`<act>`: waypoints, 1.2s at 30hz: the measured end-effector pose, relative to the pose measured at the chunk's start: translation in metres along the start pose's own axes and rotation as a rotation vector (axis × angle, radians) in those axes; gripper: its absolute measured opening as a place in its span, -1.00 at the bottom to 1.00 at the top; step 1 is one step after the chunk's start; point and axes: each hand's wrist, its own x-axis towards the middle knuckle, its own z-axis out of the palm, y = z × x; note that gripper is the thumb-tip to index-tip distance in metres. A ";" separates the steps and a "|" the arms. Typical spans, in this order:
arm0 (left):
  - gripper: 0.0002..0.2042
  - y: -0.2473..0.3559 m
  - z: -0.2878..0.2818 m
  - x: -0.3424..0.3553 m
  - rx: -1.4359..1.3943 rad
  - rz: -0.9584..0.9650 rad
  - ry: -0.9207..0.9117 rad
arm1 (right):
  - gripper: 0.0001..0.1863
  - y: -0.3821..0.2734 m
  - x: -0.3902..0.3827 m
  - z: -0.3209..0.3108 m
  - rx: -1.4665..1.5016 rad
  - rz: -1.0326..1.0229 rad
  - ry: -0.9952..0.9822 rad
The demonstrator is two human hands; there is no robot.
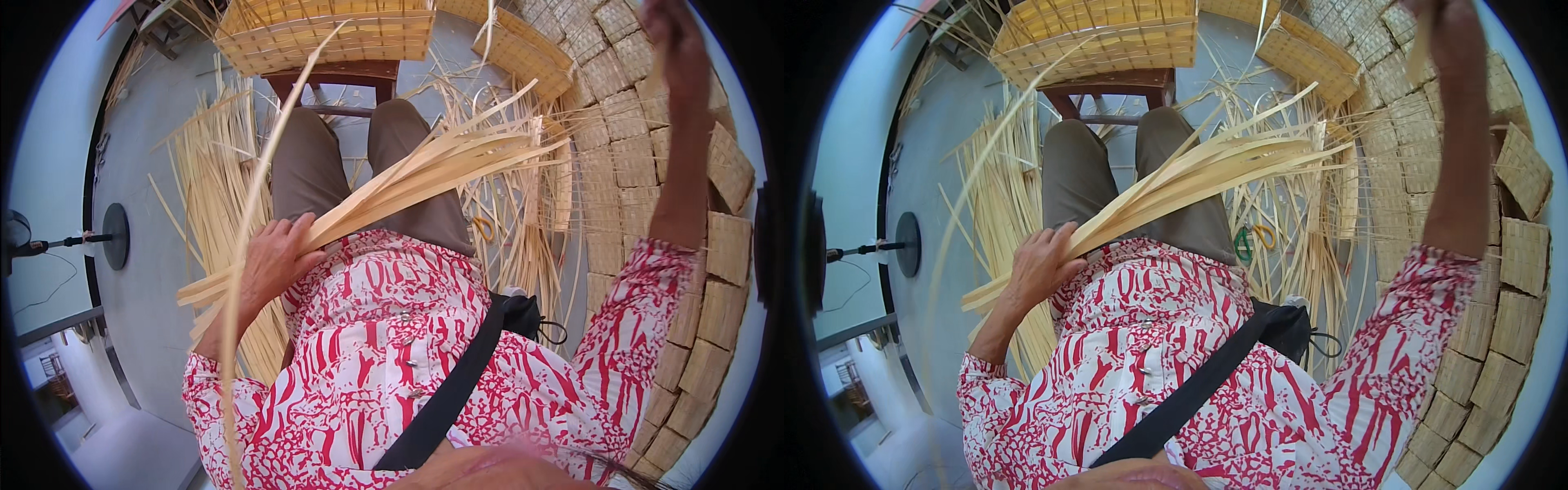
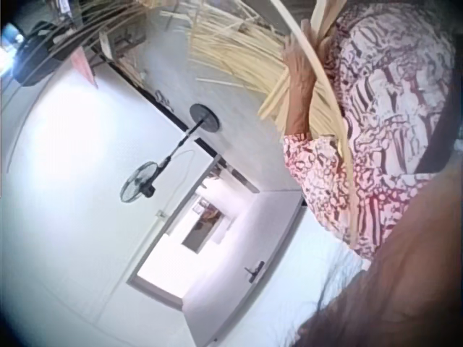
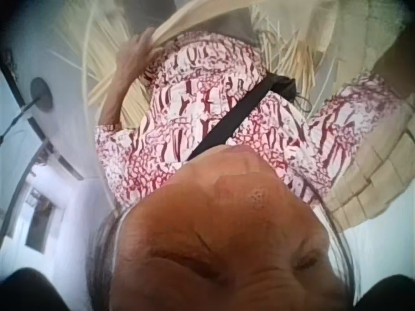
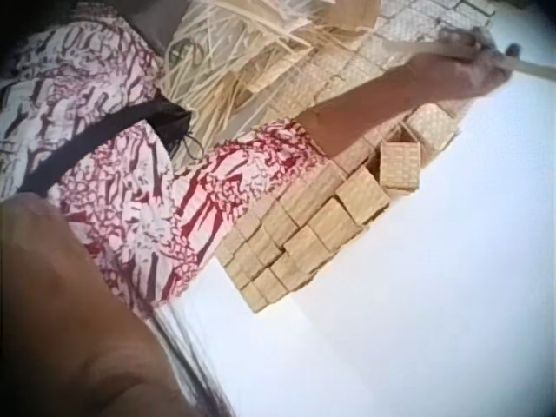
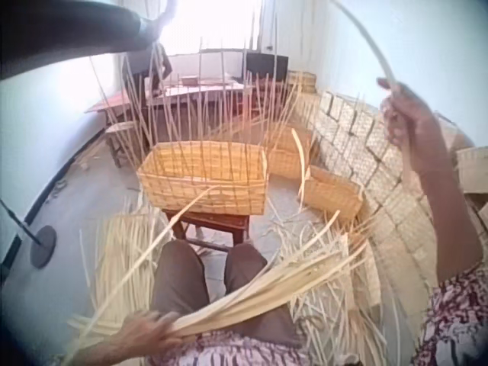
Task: The person weaves a basket by hand, interlacing thin bamboo strips through a pre-formed frame. They repeatedly pull strips through the weave, tighten them, and adjust the basket's shape while seated.
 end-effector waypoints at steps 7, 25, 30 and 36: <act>-0.24 -0.018 -0.008 0.007 0.224 0.113 -0.183 | -0.52 0.073 -0.061 0.001 0.196 0.205 -0.084; -0.25 0.043 -0.092 0.120 -0.708 0.406 -0.043 | -0.48 0.075 -0.178 0.078 0.129 0.513 0.102; -0.32 0.118 -0.054 0.259 -1.648 0.311 -0.289 | -0.46 0.051 -0.241 0.102 -0.029 0.696 0.162; -0.63 0.150 -0.071 0.306 -2.082 0.157 -0.140 | -0.45 0.023 -0.310 0.087 -0.031 0.857 0.106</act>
